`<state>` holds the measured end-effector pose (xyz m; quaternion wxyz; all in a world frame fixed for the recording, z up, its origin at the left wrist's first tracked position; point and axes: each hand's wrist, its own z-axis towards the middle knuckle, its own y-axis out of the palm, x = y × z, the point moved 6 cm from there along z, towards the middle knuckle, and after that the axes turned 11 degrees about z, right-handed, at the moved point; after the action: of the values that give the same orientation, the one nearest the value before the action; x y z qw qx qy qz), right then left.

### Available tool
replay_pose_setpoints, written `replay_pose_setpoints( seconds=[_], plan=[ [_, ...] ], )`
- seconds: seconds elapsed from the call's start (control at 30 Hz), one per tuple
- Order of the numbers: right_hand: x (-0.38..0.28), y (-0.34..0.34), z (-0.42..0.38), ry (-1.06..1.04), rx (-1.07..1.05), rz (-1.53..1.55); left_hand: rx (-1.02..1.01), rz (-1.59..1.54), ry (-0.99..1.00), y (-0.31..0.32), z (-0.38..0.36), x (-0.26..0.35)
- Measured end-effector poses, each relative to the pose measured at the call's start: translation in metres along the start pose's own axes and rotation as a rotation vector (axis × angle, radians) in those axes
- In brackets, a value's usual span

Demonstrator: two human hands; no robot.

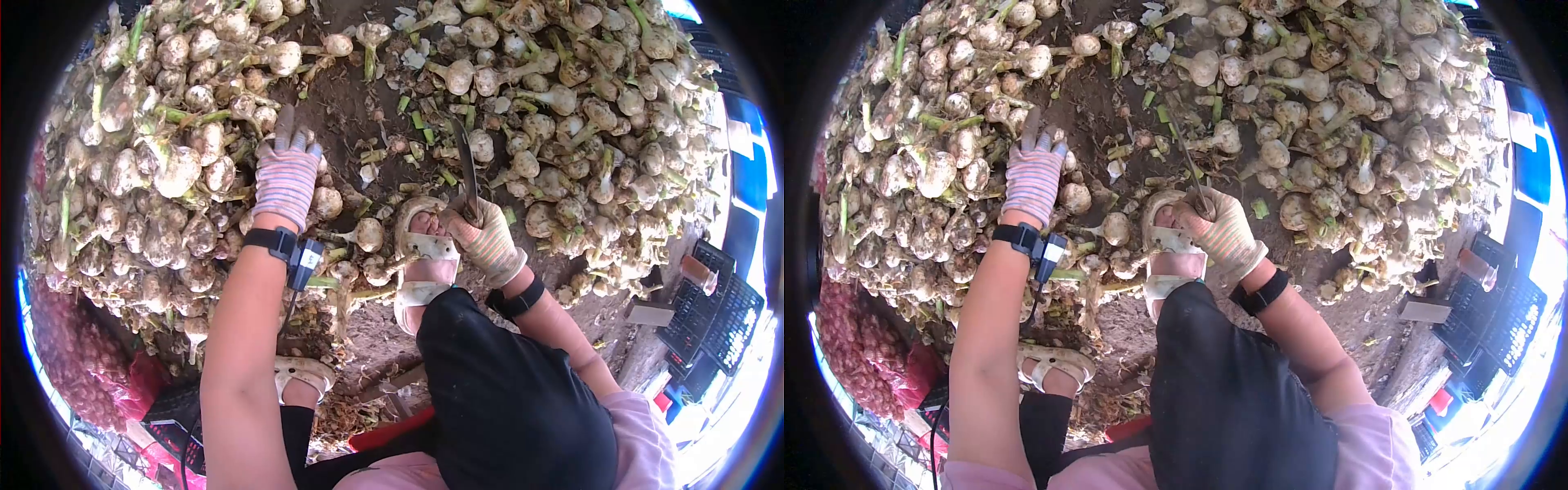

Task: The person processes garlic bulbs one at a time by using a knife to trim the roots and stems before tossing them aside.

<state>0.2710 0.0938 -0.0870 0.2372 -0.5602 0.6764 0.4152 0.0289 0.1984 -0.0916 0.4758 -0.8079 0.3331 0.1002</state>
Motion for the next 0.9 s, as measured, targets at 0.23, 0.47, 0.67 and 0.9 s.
replay_pose_setpoints(
  seconds=[0.23,0.47,0.67,0.9],
  plan=[
    [-0.012,0.009,0.003,-0.045,-0.017,-0.376,0.276,-0.378,-0.127,0.011,-0.009,-0.024],
    [-0.052,0.047,0.000,-0.111,-0.212,-0.731,0.013,-1.982,0.163,-0.052,-0.095,0.002],
    [-0.078,0.067,-0.016,-0.324,-0.367,-0.894,0.175,-1.807,0.055,-0.067,-0.130,0.001],
    [-0.082,0.082,-0.021,-0.454,-0.458,-0.862,0.047,-1.970,0.245,-0.050,-0.143,0.015]
  ],
)
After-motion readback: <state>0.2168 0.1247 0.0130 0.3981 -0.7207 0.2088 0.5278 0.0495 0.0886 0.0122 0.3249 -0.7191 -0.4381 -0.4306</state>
